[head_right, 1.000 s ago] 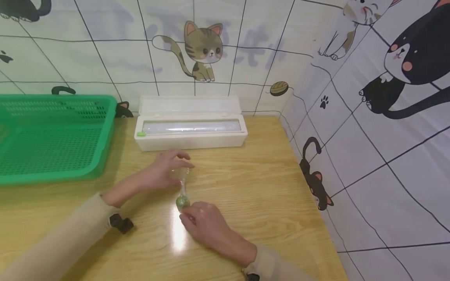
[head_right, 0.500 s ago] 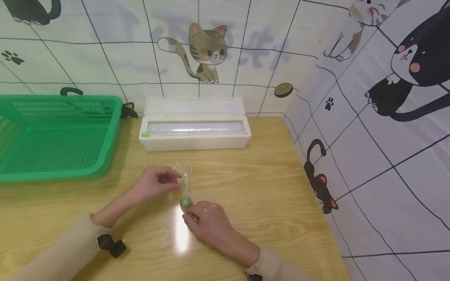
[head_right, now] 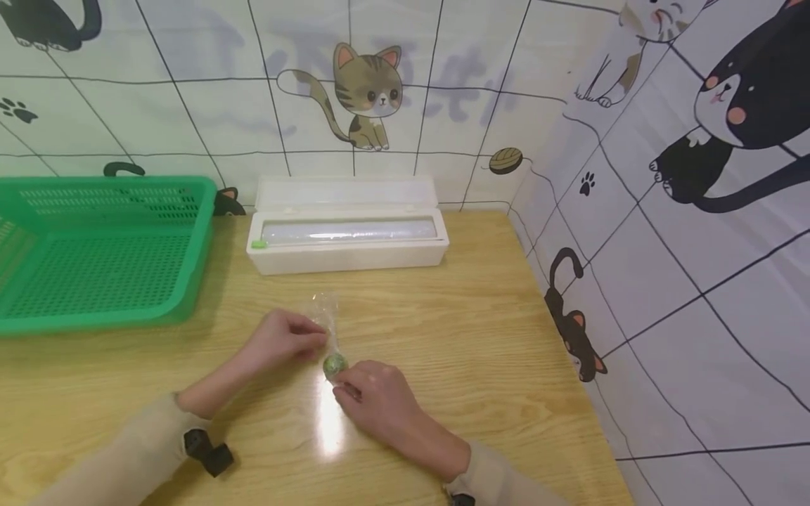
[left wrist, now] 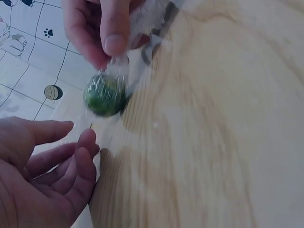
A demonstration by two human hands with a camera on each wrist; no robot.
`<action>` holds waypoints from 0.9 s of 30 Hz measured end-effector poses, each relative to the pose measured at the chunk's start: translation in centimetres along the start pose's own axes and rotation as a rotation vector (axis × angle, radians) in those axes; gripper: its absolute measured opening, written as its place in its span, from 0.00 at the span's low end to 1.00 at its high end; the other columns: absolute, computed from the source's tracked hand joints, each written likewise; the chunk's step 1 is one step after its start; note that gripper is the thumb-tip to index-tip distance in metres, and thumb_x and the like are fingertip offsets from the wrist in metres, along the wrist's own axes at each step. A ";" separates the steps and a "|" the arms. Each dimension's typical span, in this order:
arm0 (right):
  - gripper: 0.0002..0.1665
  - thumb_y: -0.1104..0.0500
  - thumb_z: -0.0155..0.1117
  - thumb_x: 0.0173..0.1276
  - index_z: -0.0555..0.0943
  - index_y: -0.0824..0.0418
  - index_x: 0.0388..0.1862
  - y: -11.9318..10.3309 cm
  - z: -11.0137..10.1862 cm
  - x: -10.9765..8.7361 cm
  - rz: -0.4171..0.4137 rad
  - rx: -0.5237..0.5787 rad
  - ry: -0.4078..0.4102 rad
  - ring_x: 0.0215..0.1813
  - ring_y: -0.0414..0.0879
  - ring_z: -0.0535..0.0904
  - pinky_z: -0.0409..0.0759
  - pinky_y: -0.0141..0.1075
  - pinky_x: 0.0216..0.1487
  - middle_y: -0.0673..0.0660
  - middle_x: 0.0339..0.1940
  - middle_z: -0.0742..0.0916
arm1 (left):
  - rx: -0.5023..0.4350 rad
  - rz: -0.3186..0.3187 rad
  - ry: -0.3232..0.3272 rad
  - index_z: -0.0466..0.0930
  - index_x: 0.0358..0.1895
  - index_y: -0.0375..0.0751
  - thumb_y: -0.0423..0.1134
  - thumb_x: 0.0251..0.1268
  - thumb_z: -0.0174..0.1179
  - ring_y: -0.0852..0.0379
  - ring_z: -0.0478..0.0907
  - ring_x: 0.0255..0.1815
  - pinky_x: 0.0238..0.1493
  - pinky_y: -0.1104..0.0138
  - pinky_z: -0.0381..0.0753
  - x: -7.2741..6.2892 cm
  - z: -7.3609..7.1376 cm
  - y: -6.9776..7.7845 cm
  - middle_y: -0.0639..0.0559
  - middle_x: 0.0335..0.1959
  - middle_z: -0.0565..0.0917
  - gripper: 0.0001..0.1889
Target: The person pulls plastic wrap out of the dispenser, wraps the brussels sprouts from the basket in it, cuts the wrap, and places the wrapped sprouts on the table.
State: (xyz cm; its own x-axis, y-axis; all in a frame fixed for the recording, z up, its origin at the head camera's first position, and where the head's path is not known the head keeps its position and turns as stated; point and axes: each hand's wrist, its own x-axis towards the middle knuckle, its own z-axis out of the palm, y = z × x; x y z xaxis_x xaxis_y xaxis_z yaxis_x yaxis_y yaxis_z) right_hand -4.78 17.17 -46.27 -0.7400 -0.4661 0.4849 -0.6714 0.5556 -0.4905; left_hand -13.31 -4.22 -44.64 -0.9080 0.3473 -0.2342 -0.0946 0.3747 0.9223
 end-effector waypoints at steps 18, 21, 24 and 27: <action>0.07 0.69 0.75 0.61 0.88 0.64 0.38 0.0 0.0 0.2 0.016 0.027 -0.055 0.35 0.40 0.84 0.79 0.20 0.38 0.54 0.37 0.90 | -0.156 -0.052 0.071 0.84 0.50 0.26 0.33 0.58 0.75 0.57 0.81 0.18 0.22 0.71 0.79 0.9 2.4 0.1 0.45 0.30 0.89 0.19; 0.07 0.69 0.74 0.61 0.88 0.64 0.38 0.0 -0.1 0.3 0.017 0.029 -0.060 0.37 0.42 0.85 0.80 0.22 0.40 0.55 0.37 0.89 | -0.165 -0.070 0.071 0.84 0.51 0.25 0.32 0.58 0.75 0.58 0.79 0.16 0.20 0.72 0.77 1.0 2.6 0.2 0.44 0.31 0.89 0.20; 0.06 0.70 0.74 0.62 0.88 0.64 0.39 0.1 -0.2 0.4 0.025 0.033 -0.076 0.39 0.44 0.85 0.81 0.23 0.42 0.55 0.37 0.89 | -0.182 -0.062 0.065 0.82 0.52 0.23 0.29 0.58 0.74 0.60 0.78 0.16 0.20 0.73 0.77 1.1 2.6 0.0 0.42 0.33 0.89 0.19; 0.07 0.70 0.73 0.62 0.88 0.64 0.39 0.3 -0.3 0.4 0.038 0.036 -0.084 0.40 0.45 0.86 0.82 0.26 0.43 0.55 0.38 0.89 | -0.215 -0.047 0.051 0.81 0.52 0.22 0.27 0.59 0.72 0.59 0.80 0.18 0.22 0.72 0.79 1.2 2.4 -0.3 0.40 0.35 0.88 0.19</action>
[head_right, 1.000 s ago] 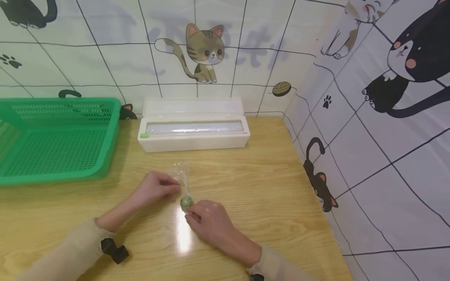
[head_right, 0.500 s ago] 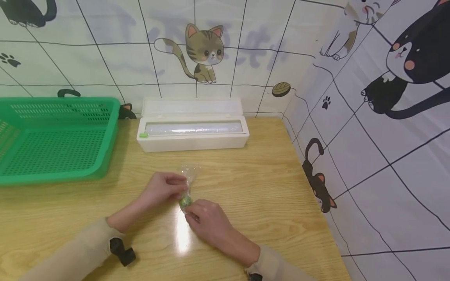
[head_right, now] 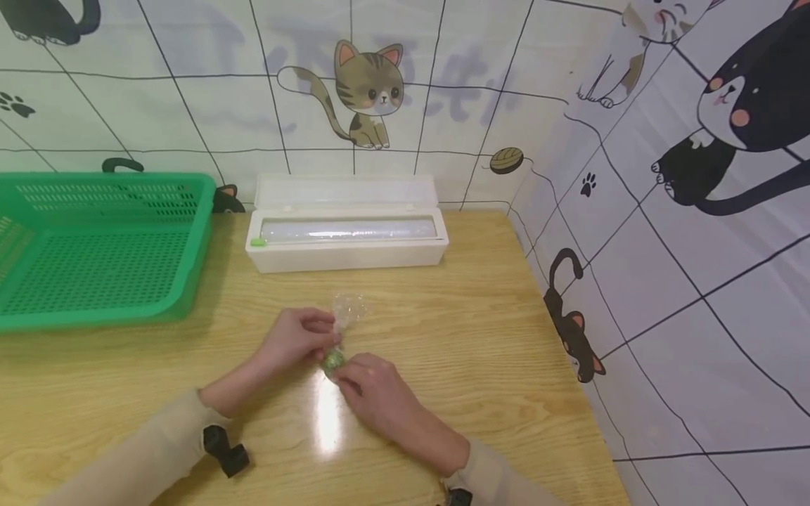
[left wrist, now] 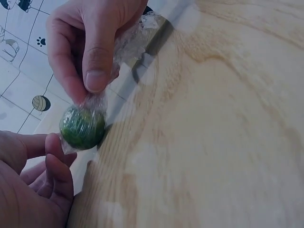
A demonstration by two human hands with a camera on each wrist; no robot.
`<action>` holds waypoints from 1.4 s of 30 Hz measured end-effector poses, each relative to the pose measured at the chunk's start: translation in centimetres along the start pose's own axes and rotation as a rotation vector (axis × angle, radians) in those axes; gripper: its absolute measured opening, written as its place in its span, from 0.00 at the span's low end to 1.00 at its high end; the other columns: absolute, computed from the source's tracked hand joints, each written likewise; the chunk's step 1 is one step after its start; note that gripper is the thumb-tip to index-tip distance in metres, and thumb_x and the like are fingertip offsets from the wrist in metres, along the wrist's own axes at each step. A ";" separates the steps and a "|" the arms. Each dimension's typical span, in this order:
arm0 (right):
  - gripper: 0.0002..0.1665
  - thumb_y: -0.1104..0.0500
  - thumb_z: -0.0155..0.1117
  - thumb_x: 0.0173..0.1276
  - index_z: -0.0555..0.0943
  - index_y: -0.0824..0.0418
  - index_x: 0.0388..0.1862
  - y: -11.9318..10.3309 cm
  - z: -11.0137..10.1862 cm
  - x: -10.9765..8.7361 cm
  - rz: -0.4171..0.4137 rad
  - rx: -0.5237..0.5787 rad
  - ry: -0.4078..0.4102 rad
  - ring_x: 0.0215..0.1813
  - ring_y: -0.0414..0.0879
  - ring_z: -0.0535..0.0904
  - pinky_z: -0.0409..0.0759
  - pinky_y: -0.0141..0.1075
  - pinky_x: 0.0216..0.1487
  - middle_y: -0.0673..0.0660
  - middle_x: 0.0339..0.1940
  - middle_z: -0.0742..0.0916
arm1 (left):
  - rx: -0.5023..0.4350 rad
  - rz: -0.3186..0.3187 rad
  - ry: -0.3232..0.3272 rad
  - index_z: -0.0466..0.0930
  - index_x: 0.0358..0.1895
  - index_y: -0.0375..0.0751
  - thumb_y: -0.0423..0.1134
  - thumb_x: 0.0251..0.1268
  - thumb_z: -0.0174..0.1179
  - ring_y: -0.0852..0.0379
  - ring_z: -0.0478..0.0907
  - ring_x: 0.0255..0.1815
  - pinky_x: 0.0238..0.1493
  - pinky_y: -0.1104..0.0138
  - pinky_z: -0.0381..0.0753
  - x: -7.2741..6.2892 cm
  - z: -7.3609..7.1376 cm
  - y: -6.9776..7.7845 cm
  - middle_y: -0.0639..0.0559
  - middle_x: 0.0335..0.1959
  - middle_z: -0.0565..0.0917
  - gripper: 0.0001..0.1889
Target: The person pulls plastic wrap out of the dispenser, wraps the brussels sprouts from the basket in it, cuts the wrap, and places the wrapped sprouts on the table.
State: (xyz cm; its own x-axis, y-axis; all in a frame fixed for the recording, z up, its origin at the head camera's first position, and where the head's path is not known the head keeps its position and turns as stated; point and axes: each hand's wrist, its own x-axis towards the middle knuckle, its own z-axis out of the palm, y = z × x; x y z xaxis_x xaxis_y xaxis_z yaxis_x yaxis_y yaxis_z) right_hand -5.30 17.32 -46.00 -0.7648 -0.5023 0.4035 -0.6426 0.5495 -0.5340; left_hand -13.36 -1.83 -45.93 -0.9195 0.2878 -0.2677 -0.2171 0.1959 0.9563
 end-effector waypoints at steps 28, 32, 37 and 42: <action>0.09 0.70 0.69 0.68 0.88 0.69 0.47 -0.2 0.3 0.1 0.128 0.140 -0.030 0.48 0.47 0.85 0.84 0.31 0.48 0.57 0.46 0.89 | 0.082 0.237 -0.131 0.89 0.41 0.30 0.26 0.59 0.71 0.54 0.87 0.41 0.43 0.69 0.84 -1.2 -1.5 -0.7 0.45 0.38 0.89 0.07; 0.09 0.71 0.69 0.68 0.88 0.68 0.46 -0.2 0.3 0.1 0.136 0.142 -0.031 0.49 0.48 0.85 0.84 0.32 0.50 0.57 0.46 0.88 | 0.104 0.247 -0.175 0.90 0.38 0.34 0.27 0.60 0.71 0.55 0.87 0.42 0.45 0.68 0.85 -1.3 -1.8 -0.7 0.47 0.38 0.90 0.04; 0.08 0.71 0.71 0.66 0.88 0.66 0.43 -0.1 0.5 -0.1 0.143 0.120 -0.024 0.44 0.45 0.84 0.84 0.31 0.45 0.56 0.43 0.88 | 0.145 0.316 -0.251 0.91 0.38 0.39 0.26 0.62 0.70 0.55 0.87 0.44 0.46 0.66 0.86 -1.4 -2.3 -0.7 0.50 0.41 0.90 0.06; 0.09 0.71 0.71 0.65 0.87 0.66 0.44 -0.1 0.5 -0.2 0.173 0.123 -0.046 0.40 0.42 0.81 0.82 0.29 0.41 0.56 0.42 0.88 | 0.195 0.399 -0.302 0.92 0.39 0.40 0.24 0.64 0.66 0.54 0.86 0.48 0.49 0.65 0.85 -1.5 -2.7 -0.7 0.51 0.43 0.90 0.08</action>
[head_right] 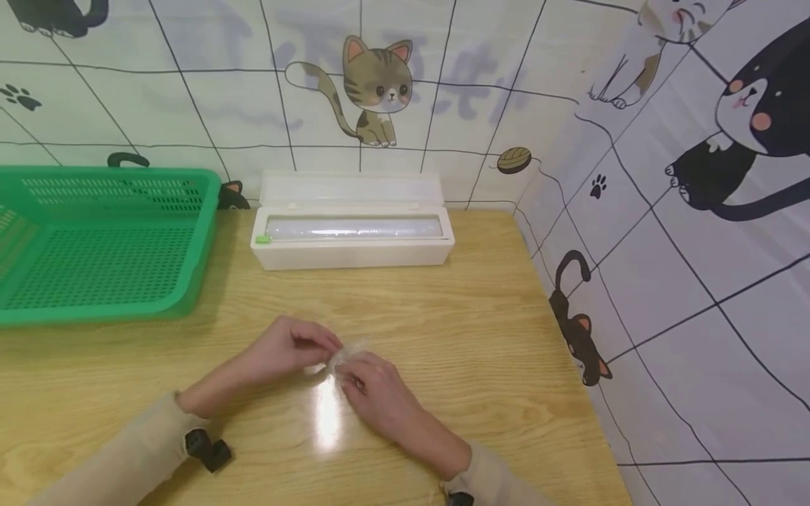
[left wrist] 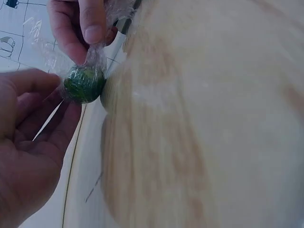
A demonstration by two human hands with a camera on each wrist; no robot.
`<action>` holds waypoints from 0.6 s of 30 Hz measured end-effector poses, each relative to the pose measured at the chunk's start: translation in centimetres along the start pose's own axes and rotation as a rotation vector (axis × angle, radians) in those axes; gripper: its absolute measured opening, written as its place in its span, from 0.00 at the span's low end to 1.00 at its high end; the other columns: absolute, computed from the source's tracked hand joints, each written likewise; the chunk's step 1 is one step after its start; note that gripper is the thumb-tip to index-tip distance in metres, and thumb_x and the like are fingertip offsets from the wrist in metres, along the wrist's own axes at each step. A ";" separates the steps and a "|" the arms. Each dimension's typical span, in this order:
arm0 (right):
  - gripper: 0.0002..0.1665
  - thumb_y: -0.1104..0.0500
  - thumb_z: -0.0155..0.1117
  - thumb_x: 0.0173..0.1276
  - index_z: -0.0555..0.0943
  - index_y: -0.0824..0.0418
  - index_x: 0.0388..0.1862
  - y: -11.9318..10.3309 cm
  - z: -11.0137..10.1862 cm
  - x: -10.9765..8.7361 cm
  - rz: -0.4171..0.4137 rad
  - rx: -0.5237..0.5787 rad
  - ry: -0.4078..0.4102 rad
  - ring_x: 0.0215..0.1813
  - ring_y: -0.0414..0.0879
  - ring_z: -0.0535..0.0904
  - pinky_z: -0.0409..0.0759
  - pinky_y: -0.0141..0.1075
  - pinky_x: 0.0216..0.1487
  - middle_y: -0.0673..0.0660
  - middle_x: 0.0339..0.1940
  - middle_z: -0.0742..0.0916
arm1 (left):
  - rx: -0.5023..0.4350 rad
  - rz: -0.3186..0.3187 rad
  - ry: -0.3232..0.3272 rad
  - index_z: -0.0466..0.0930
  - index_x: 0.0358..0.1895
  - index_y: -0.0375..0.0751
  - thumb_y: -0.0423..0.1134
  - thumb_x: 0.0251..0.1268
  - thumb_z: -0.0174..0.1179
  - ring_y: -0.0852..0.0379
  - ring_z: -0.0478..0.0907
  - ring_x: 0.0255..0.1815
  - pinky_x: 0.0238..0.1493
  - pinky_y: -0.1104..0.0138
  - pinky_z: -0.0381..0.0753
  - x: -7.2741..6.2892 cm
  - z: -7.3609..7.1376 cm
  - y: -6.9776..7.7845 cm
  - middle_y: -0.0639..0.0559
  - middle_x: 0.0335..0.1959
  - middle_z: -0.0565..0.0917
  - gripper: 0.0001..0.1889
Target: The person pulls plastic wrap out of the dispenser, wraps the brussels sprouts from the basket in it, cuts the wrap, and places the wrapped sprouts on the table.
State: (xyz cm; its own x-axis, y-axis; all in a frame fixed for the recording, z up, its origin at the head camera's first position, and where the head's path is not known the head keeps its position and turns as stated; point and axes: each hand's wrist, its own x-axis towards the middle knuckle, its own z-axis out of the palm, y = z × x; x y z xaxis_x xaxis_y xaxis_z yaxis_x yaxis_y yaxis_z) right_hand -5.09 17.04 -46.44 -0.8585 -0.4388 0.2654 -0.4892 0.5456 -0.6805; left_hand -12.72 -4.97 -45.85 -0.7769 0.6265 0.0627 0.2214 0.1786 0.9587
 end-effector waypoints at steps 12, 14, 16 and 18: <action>0.18 0.69 0.74 0.62 0.85 0.69 0.52 -0.4 -0.4 -0.3 -0.070 -0.101 -0.075 0.53 0.52 0.84 0.82 0.38 0.58 0.60 0.50 0.87 | 0.000 -0.107 0.077 0.91 0.35 0.41 0.34 0.62 0.74 0.56 0.85 0.42 0.43 0.68 0.83 0.4 0.8 0.9 0.53 0.38 0.89 0.02; 0.21 0.67 0.75 0.63 0.84 0.69 0.55 -0.6 -0.7 -0.5 -0.055 -0.119 -0.109 0.55 0.54 0.83 0.82 0.39 0.59 0.62 0.54 0.85 | -0.019 -0.100 0.077 0.91 0.35 0.40 0.32 0.60 0.74 0.56 0.85 0.42 0.43 0.68 0.84 0.4 0.9 0.9 0.53 0.38 0.89 0.02; 0.24 0.66 0.74 0.64 0.82 0.70 0.59 -0.8 -0.9 -0.7 -0.046 -0.124 -0.147 0.57 0.54 0.82 0.81 0.40 0.59 0.63 0.57 0.84 | -0.025 -0.077 0.075 0.91 0.36 0.38 0.30 0.60 0.74 0.55 0.85 0.42 0.44 0.68 0.84 0.5 0.9 0.8 0.52 0.38 0.89 0.03; 0.27 0.64 0.73 0.66 0.80 0.69 0.63 -1.1 -1.2 -0.9 -0.018 -0.144 -0.188 0.59 0.54 0.81 0.81 0.41 0.61 0.64 0.60 0.83 | -0.012 -0.038 0.072 0.91 0.37 0.36 0.28 0.60 0.73 0.55 0.85 0.42 0.45 0.67 0.84 0.5 0.9 0.6 0.51 0.38 0.89 0.03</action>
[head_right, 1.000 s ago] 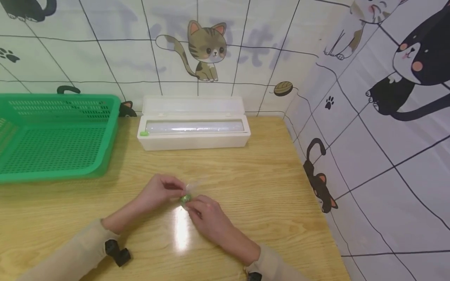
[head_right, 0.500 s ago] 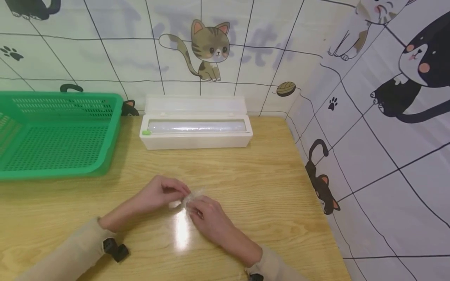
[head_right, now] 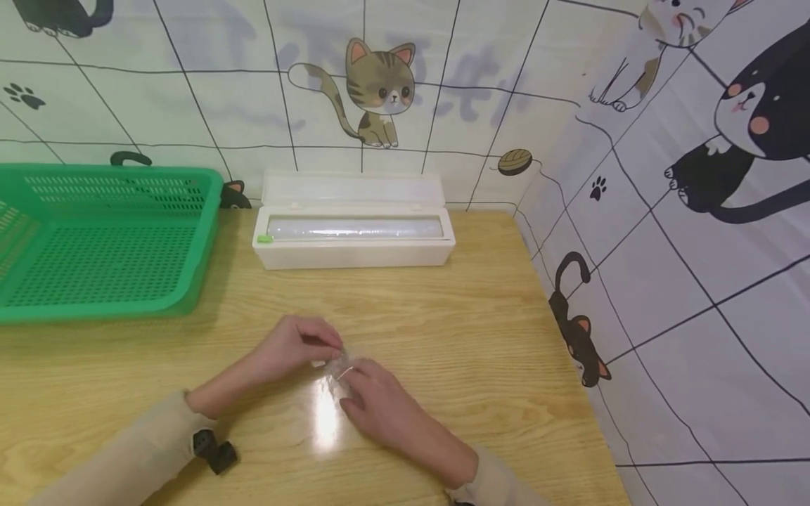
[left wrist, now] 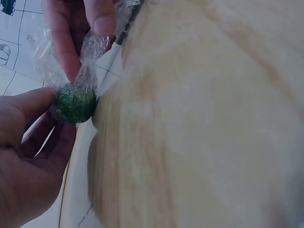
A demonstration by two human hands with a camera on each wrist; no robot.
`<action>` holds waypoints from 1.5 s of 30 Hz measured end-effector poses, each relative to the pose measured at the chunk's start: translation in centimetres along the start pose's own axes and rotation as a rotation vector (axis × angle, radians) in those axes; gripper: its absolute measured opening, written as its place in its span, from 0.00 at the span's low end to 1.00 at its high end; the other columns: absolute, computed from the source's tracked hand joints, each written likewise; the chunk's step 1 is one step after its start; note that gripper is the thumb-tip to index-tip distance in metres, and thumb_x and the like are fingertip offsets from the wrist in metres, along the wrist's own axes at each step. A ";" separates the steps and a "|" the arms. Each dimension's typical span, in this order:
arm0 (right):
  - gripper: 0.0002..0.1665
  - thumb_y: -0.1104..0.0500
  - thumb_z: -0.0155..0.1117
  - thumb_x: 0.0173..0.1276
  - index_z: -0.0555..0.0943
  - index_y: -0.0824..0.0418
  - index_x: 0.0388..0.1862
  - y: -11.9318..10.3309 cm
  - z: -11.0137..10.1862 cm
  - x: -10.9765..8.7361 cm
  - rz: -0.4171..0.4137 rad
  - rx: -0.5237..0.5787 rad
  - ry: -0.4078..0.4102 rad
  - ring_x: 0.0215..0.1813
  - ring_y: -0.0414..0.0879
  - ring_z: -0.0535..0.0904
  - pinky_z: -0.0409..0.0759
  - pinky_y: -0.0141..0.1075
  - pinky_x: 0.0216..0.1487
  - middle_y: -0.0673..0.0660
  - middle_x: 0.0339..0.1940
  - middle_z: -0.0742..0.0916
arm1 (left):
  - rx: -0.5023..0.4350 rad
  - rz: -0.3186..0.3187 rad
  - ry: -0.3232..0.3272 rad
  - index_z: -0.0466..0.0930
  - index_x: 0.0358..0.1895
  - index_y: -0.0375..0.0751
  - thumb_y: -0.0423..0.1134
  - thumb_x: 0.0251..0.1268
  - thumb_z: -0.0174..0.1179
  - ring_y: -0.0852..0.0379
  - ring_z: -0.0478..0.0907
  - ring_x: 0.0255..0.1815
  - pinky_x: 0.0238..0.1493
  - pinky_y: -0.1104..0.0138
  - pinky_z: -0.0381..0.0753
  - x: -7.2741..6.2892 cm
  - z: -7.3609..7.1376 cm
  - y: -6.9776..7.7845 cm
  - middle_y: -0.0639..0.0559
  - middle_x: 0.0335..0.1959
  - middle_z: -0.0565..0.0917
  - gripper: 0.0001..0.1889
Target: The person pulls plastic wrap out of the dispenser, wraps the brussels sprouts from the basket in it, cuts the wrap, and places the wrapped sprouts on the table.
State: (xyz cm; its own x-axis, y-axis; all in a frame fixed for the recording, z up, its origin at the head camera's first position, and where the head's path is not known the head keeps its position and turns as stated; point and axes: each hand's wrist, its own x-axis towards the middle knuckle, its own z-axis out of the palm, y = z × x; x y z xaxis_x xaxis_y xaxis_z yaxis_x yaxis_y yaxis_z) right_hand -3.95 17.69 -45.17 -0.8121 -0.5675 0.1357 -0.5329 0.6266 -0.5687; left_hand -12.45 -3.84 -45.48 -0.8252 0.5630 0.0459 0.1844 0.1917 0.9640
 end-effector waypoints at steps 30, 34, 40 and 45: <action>0.17 0.64 0.63 0.76 0.83 0.62 0.61 2.5 -1.4 -1.6 -0.204 0.119 -0.035 0.49 0.38 0.80 0.81 0.31 0.50 0.51 0.51 0.87 | 0.067 -0.019 0.006 0.92 0.37 0.41 0.35 0.58 0.77 0.56 0.85 0.45 0.48 0.67 0.84 -0.2 -0.2 -0.4 0.54 0.41 0.89 0.06; 0.16 0.68 0.61 0.76 0.84 0.61 0.59 3.2 -1.9 -0.8 -0.161 0.228 -0.033 0.41 0.35 0.80 0.82 0.30 0.43 0.51 0.45 0.89 | 0.061 -0.049 0.026 0.92 0.38 0.42 0.35 0.61 0.75 0.56 0.85 0.44 0.46 0.66 0.84 -0.1 -0.5 -0.6 0.54 0.40 0.89 0.04; 0.19 0.70 0.72 0.66 0.86 0.62 0.55 4.3 -1.8 0.7 -0.236 0.232 0.009 0.44 0.38 0.84 0.83 0.29 0.45 0.53 0.46 0.90 | 0.031 -0.102 0.035 0.92 0.38 0.42 0.36 0.63 0.73 0.55 0.84 0.44 0.45 0.66 0.84 0.1 -0.6 -0.6 0.54 0.40 0.89 0.03; 0.20 0.72 0.73 0.63 0.87 0.62 0.54 4.7 -1.6 1.6 -0.335 0.178 0.012 0.43 0.41 0.84 0.81 0.26 0.44 0.55 0.47 0.89 | 0.034 -0.093 0.038 0.92 0.37 0.40 0.35 0.64 0.73 0.56 0.84 0.42 0.43 0.67 0.83 0.1 -0.6 -0.6 0.53 0.39 0.89 0.03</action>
State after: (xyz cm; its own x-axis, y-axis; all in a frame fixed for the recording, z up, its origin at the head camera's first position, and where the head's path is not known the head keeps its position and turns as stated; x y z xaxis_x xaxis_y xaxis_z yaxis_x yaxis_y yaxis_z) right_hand -8.15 20.59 -46.29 -0.6031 -0.7184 0.3467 -0.7204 0.3040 -0.6234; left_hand -12.95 -4.33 -45.90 -0.8589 0.5110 -0.0327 0.1238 0.2693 0.9551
